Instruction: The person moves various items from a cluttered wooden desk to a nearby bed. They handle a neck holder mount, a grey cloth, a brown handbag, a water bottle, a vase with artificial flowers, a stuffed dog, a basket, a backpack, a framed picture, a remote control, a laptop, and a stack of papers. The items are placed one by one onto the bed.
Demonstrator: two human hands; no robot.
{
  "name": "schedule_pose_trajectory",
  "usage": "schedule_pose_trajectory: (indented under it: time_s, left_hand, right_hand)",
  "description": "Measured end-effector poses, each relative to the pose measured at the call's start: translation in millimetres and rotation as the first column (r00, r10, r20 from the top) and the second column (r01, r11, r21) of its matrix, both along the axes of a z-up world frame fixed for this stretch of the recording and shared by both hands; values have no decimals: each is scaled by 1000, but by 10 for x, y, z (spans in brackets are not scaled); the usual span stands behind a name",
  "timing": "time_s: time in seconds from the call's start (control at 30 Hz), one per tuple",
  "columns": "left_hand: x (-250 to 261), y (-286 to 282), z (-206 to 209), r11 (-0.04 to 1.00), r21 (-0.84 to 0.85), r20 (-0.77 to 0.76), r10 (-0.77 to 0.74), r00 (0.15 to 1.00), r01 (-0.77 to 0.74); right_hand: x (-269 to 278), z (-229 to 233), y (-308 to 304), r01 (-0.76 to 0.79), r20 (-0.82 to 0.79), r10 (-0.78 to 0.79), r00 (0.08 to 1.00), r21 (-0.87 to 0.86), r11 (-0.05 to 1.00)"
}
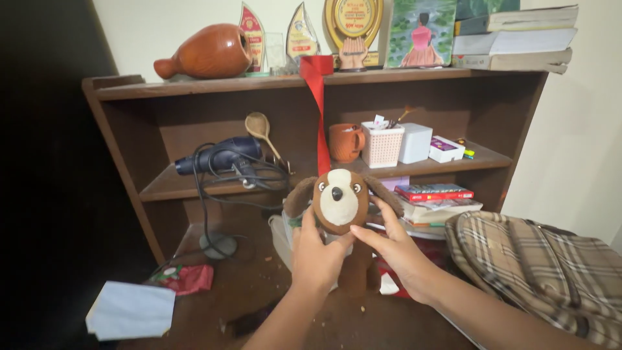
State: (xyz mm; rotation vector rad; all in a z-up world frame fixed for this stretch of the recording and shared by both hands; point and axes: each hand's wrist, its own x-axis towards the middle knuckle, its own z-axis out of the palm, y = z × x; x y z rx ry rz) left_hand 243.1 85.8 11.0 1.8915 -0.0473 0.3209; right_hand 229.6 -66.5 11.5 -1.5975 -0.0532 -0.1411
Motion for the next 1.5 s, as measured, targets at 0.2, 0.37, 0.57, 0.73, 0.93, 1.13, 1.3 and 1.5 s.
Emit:
schedule_pose_trajectory:
  time_s: [0.2,0.37,0.57,0.73,0.93,1.13,1.3,1.5]
  left_hand:
    - [-332,-202,-172,999,-7,112,-32,993,33]
    - [-575,-487,-164,993,-28,63,-110,992,112]
    - [-857,-976,-234,897,-52,203,-422,884,440]
    - [-1436,-1483,-382,807,-25,126,-583,802,590]
    - [-2219,-2095,-699,583,-99,176,-788,590,807]
    - [-3020,-2751,-759,405,-19,58,-912,405,914]
    - [-3623,-3108,-755,264,-31,-119,-959,259,964]
    - [-4209,-3512,-810,100,-154,-249,-967,59,983]
  right_hand:
    - [-345,-126,-194,46,-29,-47,998,-39,998]
    - [-734,-105,-416,153,-75,-153,985,-12,988]
    - [-1363,-245,-809,326,4,-330,944,140,935]
    - [-2220,-349,-1097,551,-62,-547,835,104,828]
    - [-3322,-456,-1352,737,-120,-729,674,56,673]
    - [-4275,-418,-1633,876,-208,-853,479,56,479]
    - [-4928,-531,-1906,929,-222,-903,369,109,353]
    - [-5645,-669,-2277,965,-348,-903,252,20,261]
